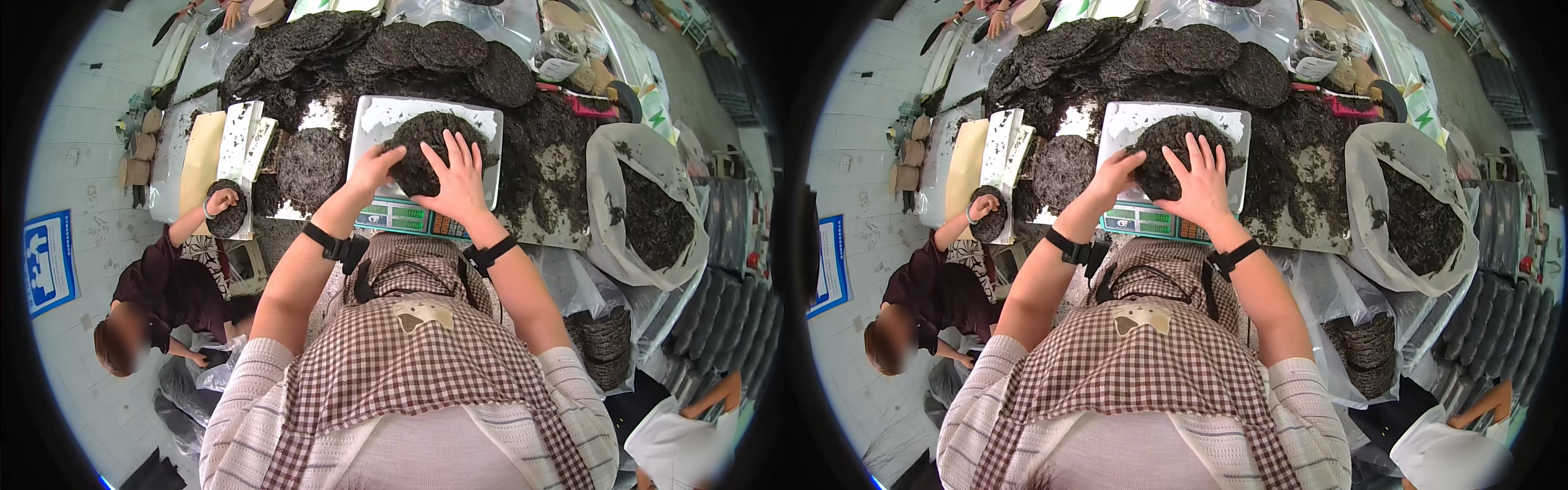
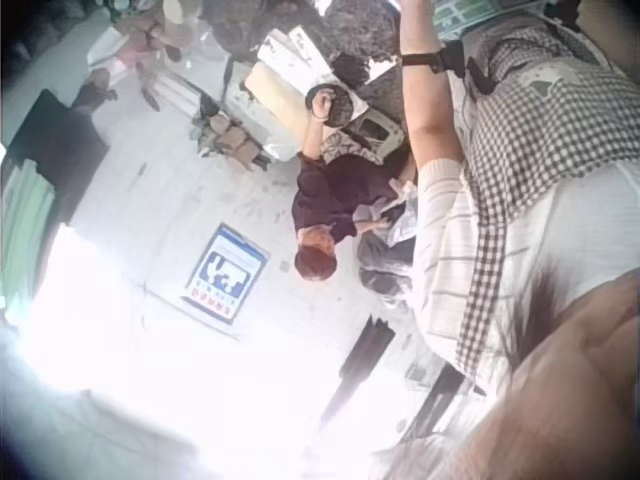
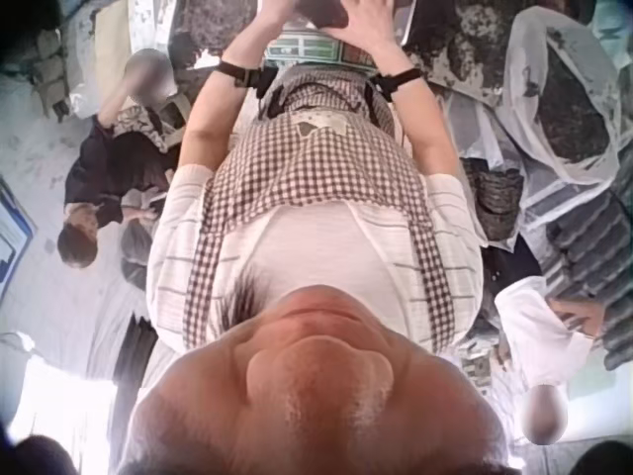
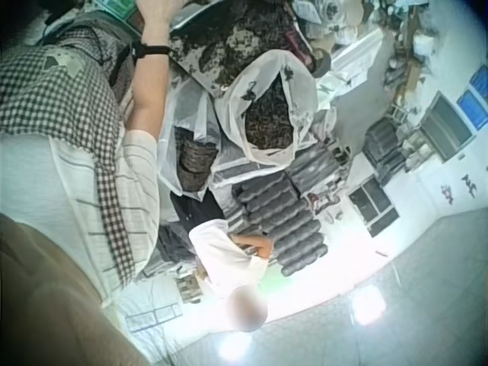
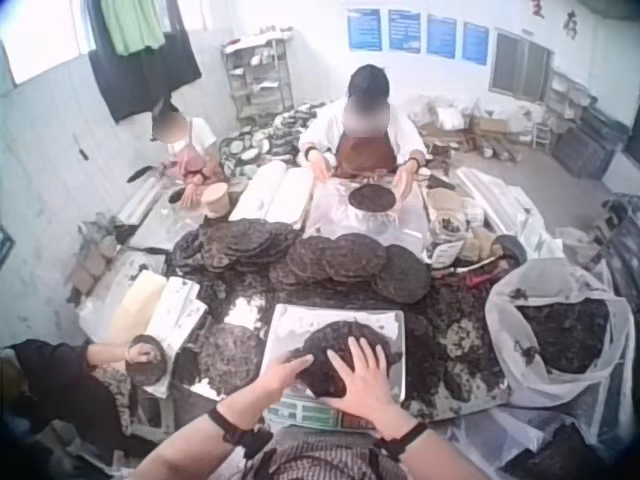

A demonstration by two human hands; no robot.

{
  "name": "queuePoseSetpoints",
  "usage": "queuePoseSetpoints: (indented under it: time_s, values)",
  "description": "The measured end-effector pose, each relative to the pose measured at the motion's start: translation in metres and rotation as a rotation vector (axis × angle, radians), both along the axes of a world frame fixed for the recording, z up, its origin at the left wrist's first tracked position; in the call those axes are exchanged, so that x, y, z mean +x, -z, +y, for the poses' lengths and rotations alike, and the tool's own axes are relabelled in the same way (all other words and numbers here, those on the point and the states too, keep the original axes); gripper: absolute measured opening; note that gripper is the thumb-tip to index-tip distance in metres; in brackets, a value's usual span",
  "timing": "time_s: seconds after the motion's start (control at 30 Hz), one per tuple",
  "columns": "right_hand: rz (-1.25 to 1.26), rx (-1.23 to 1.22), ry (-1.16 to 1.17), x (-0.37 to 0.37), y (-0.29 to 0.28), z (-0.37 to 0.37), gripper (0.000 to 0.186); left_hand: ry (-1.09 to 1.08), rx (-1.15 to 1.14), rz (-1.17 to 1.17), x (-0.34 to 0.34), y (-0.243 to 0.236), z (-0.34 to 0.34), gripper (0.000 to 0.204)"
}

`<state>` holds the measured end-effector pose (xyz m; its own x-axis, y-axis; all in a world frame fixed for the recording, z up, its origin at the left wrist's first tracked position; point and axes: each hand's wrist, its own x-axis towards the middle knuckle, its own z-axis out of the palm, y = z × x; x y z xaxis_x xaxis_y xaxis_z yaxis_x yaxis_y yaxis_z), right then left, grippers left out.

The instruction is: The person repeatedly picks up dark compressed discs, places them on a digital scale, and then transfers them into clear plastic bags. The person handles the discs by hand and uses a digital scale to measure them before bagging.

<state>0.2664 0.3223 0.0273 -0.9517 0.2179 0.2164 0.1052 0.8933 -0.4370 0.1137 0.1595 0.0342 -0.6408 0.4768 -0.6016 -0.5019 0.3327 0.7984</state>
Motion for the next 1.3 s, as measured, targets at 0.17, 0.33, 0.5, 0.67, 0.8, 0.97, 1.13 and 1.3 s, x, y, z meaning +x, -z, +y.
queuePoseSetpoints:
  time_s: [0.17, 0.33, 0.5, 0.67, 0.8, 0.97, 1.13, 1.3]
  values:
    - [-0.023, 0.002, -0.031, 0.002, -0.003, 0.003, 0.111, -0.064, 0.042, 0.001, 0.007, 0.004, -0.004, 0.049]
    - [-0.015, 0.038, 0.023, -0.016, -0.015, 0.000, 0.109, -0.096, 0.190, 0.038, -0.013, -0.001, -0.002, 0.052]
    - [0.129, 0.056, 0.017, -0.086, -0.041, 0.016, 0.101, -0.120, 0.415, -0.003, -0.084, -0.009, 0.011, 0.048]
    - [0.179, 0.159, -0.018, -0.185, -0.064, 0.040, 0.095, -0.144, 0.561, -0.014, -0.177, -0.011, 0.031, 0.050]
    - [0.158, 0.236, -0.077, -0.270, -0.046, 0.061, 0.089, -0.232, 0.535, -0.039, -0.250, 0.014, 0.047, 0.041]
    - [-0.169, 0.253, -0.077, -0.343, 0.042, 0.089, 0.084, -0.299, 0.241, -0.079, -0.308, 0.091, 0.081, 0.042]
    - [-0.361, 0.203, -0.065, -0.371, 0.071, 0.085, 0.081, -0.321, 0.010, 0.089, -0.330, 0.138, 0.084, 0.057]
    - [-0.206, 0.186, -0.168, -0.355, 0.058, 0.102, 0.078, -0.213, -0.093, 0.191, -0.337, 0.127, 0.074, 0.057]
